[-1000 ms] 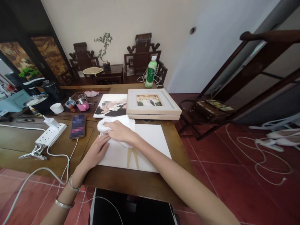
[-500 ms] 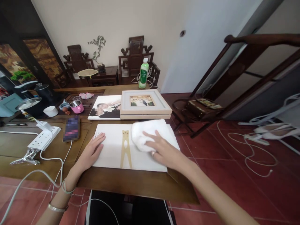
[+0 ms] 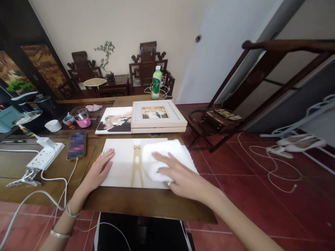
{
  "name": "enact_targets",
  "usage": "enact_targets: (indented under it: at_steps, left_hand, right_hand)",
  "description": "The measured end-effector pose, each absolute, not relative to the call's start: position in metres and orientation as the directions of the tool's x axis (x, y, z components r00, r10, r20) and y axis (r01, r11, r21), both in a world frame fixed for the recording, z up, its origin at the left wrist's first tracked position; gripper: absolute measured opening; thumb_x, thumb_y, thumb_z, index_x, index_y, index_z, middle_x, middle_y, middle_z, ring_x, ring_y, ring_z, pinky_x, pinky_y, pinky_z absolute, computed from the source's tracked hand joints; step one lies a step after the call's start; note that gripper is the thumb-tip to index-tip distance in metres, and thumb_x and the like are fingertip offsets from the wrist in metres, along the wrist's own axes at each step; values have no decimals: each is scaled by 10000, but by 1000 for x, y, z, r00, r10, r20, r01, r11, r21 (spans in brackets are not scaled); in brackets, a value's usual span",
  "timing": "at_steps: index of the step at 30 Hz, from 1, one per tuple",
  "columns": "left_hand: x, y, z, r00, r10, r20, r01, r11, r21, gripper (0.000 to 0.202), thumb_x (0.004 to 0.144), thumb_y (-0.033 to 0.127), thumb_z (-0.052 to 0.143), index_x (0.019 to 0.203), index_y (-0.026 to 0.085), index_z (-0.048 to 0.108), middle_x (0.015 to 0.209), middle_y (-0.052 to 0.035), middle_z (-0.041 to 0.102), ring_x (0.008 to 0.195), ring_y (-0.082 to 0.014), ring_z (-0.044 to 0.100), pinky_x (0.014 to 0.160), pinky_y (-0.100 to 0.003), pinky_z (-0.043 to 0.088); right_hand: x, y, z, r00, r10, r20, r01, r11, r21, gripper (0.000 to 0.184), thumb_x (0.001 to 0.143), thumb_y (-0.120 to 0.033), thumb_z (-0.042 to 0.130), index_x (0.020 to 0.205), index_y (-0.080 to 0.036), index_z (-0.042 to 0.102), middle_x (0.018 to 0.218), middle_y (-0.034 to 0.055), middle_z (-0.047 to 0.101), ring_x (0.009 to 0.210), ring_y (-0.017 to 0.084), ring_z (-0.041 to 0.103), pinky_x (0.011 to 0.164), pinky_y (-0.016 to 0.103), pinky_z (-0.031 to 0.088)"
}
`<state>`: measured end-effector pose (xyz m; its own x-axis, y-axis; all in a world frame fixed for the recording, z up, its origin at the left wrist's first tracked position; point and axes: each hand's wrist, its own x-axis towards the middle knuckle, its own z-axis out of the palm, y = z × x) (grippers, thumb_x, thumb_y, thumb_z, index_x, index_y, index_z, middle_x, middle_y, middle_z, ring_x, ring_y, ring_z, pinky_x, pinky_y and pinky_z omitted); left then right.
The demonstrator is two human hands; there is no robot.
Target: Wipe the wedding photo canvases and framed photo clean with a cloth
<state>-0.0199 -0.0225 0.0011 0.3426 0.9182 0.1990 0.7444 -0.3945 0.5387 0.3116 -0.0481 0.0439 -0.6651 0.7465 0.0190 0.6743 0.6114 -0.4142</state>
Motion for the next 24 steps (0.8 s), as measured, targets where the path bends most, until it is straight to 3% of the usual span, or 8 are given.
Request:
enact_targets:
  at_steps: [2,6,9,18,24]
  left_hand:
    - [-21,-22,0,340,917,208,737,-397,547,397,948,267,378,1321,194,494,1439,-89,452,1379,-204,341,1157,-494,190]
    - [-21,-21,0,334,918,214,726,-395,563,392,943,275,396,1317,219,499,1426,-77,472,1374,-203,351,1155,-488,201]
    - [-21,-22,0,330,920,210,725,-390,568,391,942,278,400,1313,213,503,1423,-79,475,1372,-205,356,1156,-486,202]
    - [-21,-22,0,334,918,213,728,-395,561,391,938,269,399,1312,216,501,1434,-77,461,1376,-210,348,1158,-494,196]
    - [-19,-21,0,340,912,231,726,-410,552,393,946,253,368,1313,214,503,1428,-82,469,1372,-205,356,1157,-499,189]
  right_hand:
    - [308,-23,33,-692,714,105,644,677,-357,361,655,-32,450,931,-172,637,1536,94,244,1419,272,106,1126,575,150]
    - [302,11,16,-693,691,207,662,723,-197,374,666,-33,433,955,-168,628,1483,135,356,1416,321,107,1044,719,82]
    - [302,17,11,-690,685,232,668,727,-159,368,668,-30,427,943,-164,632,1452,145,405,1409,338,146,1024,736,108]
    - [308,-51,43,-694,714,91,638,668,-382,382,642,-13,435,899,-219,629,1451,47,427,1412,269,160,1133,600,125]
    - [326,-111,72,-720,693,-22,604,611,-512,436,699,-75,484,1016,-325,649,1384,-14,506,1331,267,364,1063,456,410]
